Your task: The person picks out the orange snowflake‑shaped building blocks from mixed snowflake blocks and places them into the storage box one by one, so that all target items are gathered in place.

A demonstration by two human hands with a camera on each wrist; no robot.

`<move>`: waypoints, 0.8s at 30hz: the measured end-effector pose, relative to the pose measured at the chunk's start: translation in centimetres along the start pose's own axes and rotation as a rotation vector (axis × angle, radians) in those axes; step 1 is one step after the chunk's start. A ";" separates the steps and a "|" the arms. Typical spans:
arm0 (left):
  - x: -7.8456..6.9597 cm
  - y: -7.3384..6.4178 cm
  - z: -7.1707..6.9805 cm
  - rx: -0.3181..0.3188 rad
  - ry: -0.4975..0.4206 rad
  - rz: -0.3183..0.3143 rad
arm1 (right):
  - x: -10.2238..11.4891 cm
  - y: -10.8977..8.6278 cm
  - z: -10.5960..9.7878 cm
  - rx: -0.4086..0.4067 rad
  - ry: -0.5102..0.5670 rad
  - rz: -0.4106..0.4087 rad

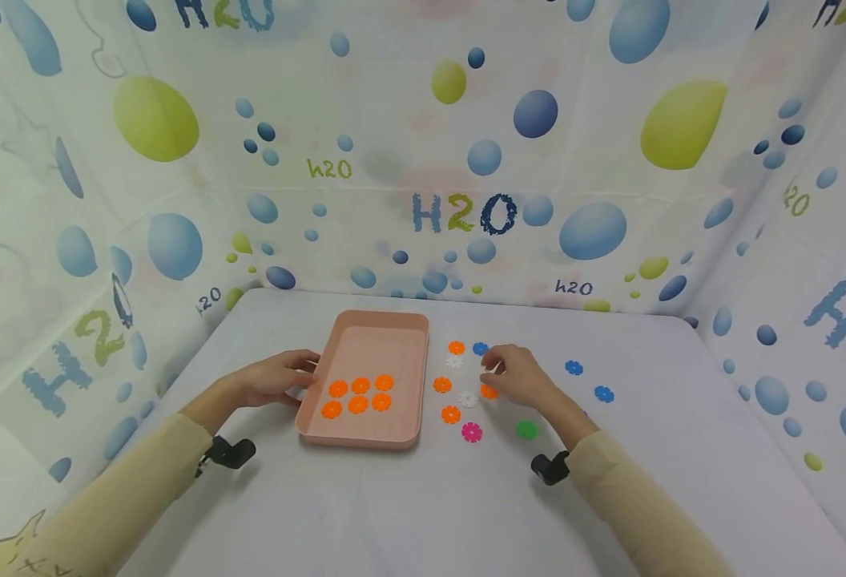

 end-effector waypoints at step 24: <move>-0.1 -0.1 -0.1 0.000 -0.001 -0.010 | -4.1 -0.3 0.4 0.082 0.025 0.126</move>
Point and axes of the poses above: each hand's wrist, its own y-axis towards the middle knuckle, its own z-axis out of the palm, x = y × z, the point moved 4 cm from there along y, towards the middle knuckle, and after that the axes turned 11 degrees about y, right-handed, at the moved point
